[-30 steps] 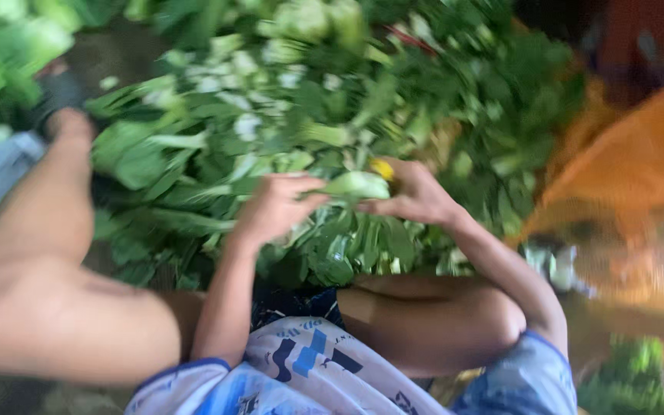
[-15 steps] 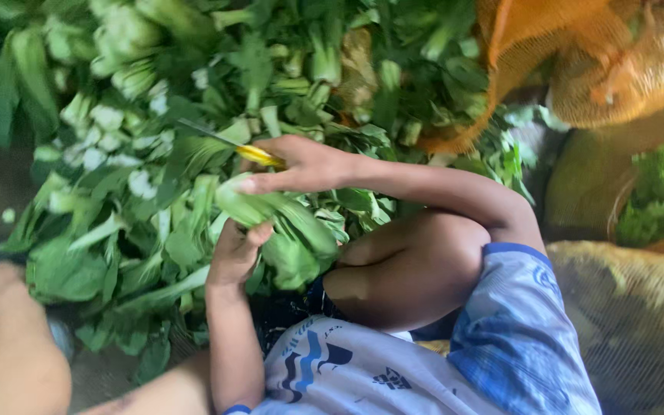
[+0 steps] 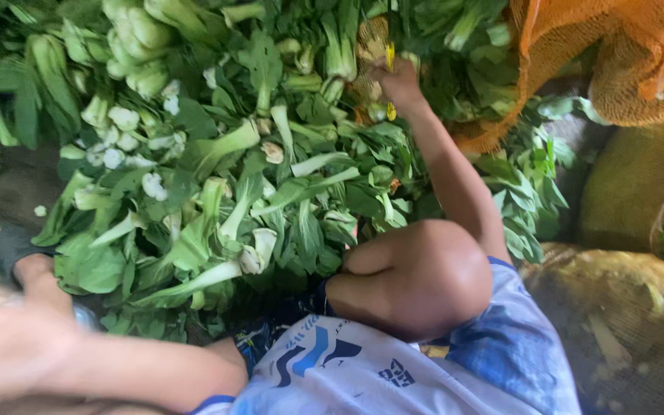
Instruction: The person sits on the floor among large piles of leafy green vegetables, picks up individual bok choy heads, and uses a small knife to trim the root ends. Trimmed heads are tossed onto a pile while outer leaves and cut roots accumulate nearby, and the person repeats this cycle continuously.
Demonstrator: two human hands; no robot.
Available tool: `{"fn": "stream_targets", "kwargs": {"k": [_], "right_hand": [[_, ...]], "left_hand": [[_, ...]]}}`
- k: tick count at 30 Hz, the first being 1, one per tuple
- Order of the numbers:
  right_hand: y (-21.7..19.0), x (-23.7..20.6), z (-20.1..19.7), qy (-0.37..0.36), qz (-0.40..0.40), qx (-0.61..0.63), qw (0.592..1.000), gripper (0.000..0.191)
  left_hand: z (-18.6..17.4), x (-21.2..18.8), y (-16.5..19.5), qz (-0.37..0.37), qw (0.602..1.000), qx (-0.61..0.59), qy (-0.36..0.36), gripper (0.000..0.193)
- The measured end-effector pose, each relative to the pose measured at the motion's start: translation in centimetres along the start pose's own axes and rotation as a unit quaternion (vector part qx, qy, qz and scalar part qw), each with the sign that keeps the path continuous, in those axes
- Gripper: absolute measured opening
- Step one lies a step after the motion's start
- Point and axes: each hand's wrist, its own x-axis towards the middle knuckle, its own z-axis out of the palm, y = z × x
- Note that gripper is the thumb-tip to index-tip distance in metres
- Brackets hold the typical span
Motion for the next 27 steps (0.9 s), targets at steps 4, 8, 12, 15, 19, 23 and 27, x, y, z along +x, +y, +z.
{"fn": "stream_targets", "kwargs": {"k": [4,8,12,15,19,23,27], "right_hand": [[-0.2,2.8,2.7,0.083,0.058,-0.069,0.992,0.032],[-1.8,4.8,5.5,0.041,0.086,-0.224,0.97,0.051],[-2.5,6.3,6.7,-0.01,0.107,-0.286,0.952,0.06],[-2.4,6.6,5.9,-0.023,0.19,-0.274,0.942,0.069],[-2.6,4.2,3.2,0.008,0.034,-0.122,0.992,0.092],[-6.3,-1.8,0.1,-0.054,0.011,-0.079,0.995,0.059],[-13.1,-7.1,-0.8,-0.123,-0.039,-0.197,0.972,0.059]], "left_hand": [[-0.8,-0.7,-8.1,-0.123,0.97,0.124,0.168,0.013],[-3.0,-1.8,-11.9,-0.141,0.949,0.177,0.22,0.011],[-3.0,-1.1,-11.9,-0.109,0.948,0.223,0.198,0.011],[-1.5,-0.2,-12.0,-0.104,0.943,0.25,0.193,0.012],[-0.1,-0.1,-13.7,-0.033,0.899,0.418,0.123,0.012],[1.3,-0.5,-16.3,0.015,0.753,0.654,-0.072,0.022],[5.2,-0.7,-19.2,0.091,0.61,0.74,-0.269,0.058]]}}
